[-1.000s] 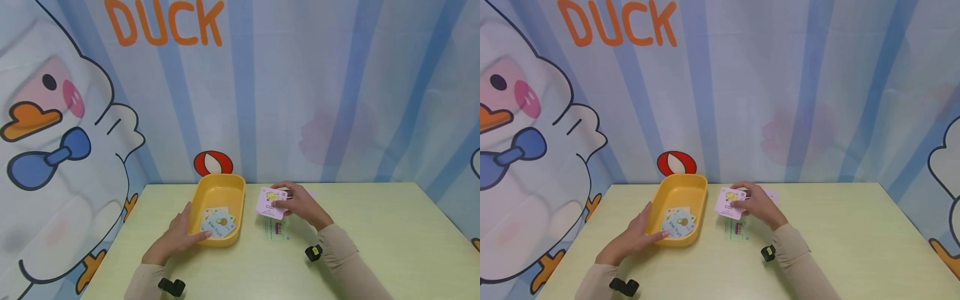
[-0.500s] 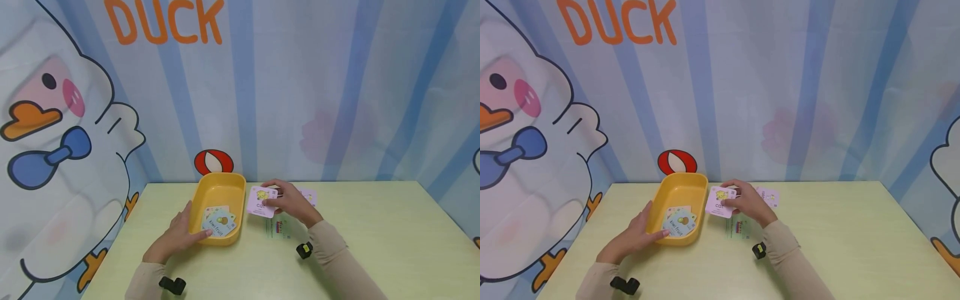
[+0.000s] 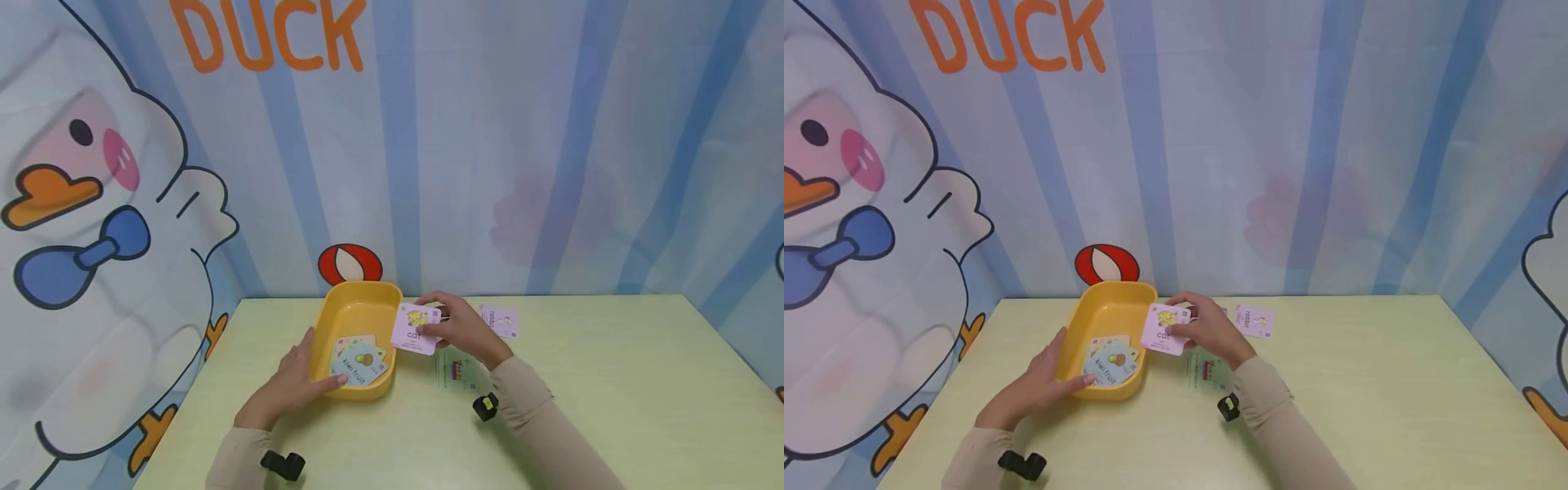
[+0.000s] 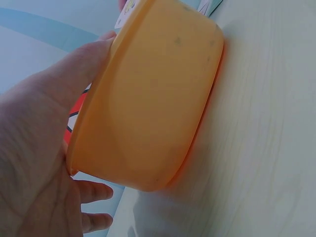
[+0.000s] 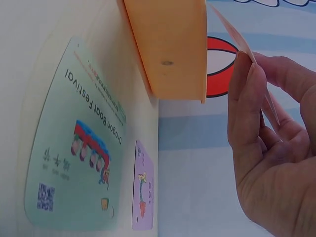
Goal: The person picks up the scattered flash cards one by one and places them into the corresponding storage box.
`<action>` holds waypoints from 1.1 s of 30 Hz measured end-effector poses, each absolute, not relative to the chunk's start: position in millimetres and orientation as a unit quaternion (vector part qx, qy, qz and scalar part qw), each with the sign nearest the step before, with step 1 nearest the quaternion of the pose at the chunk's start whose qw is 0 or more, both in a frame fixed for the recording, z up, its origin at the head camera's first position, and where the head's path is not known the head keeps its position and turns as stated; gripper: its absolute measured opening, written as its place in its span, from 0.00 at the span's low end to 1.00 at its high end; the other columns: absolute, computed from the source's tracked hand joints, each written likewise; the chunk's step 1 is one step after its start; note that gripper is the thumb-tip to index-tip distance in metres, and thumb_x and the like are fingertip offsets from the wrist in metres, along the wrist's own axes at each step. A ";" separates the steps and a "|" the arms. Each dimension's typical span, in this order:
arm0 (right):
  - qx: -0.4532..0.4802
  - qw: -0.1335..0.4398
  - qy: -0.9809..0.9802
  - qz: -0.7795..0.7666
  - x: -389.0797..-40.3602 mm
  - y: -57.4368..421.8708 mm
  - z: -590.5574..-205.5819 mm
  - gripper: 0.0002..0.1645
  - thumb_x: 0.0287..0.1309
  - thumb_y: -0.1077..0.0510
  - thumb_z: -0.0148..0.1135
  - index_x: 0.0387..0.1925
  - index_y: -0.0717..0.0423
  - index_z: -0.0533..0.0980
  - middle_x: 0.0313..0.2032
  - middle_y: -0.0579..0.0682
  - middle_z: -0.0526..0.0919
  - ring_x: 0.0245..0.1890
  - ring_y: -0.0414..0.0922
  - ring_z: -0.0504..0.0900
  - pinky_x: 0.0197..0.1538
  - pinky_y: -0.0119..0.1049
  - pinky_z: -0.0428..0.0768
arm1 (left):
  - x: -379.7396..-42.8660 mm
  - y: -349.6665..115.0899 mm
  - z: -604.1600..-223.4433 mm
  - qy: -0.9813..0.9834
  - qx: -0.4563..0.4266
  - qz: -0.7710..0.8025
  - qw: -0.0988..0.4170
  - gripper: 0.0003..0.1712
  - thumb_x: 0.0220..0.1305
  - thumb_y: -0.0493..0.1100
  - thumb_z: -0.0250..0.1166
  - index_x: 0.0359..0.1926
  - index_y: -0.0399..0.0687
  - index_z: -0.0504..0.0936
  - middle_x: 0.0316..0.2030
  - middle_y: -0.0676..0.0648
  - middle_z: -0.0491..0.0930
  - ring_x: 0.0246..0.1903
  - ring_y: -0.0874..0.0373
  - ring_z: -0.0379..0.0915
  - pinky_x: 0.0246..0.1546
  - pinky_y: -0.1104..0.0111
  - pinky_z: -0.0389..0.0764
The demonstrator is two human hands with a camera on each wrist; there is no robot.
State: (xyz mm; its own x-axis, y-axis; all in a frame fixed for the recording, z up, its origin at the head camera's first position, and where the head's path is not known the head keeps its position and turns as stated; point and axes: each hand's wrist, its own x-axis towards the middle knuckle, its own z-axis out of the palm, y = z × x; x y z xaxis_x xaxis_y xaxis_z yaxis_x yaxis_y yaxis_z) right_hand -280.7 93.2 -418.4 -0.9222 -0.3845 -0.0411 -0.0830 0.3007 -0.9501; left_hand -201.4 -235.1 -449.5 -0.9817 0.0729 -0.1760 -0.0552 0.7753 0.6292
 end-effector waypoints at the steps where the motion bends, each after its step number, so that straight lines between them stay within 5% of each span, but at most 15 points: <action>1: -0.145 0.133 0.796 -0.572 -281.0 92.1 -418.5 0.28 0.59 0.59 0.73 0.60 0.44 0.77 0.46 0.55 0.84 0.37 0.49 0.85 0.36 0.41 0.86 | -201.3 -235.4 -449.5 0.938 0.005 0.334 0.097 0.73 0.54 0.74 0.68 0.82 0.50 0.31 0.81 0.40 0.38 0.78 0.33 0.29 0.70 0.30 0.46; 19: -0.148 0.130 0.797 -0.571 -284.3 67.8 -419.2 0.29 0.58 0.60 0.75 0.60 0.43 0.77 0.46 0.55 0.84 0.36 0.48 0.85 0.41 0.53 0.87 | -203.2 -235.1 -453.2 0.936 0.001 0.339 0.093 0.74 0.53 0.75 0.69 0.82 0.52 0.32 0.81 0.39 0.40 0.78 0.33 0.31 0.69 0.30 0.49; 33: -0.146 0.128 0.801 -0.566 -287.3 52.2 -418.4 0.30 0.58 0.60 0.74 0.61 0.45 0.76 0.47 0.55 0.83 0.38 0.49 0.84 0.39 0.47 0.88 | -204.2 -236.2 -453.6 0.936 0.003 0.338 0.096 0.73 0.54 0.75 0.68 0.82 0.51 0.32 0.81 0.39 0.39 0.79 0.33 0.30 0.71 0.31 0.47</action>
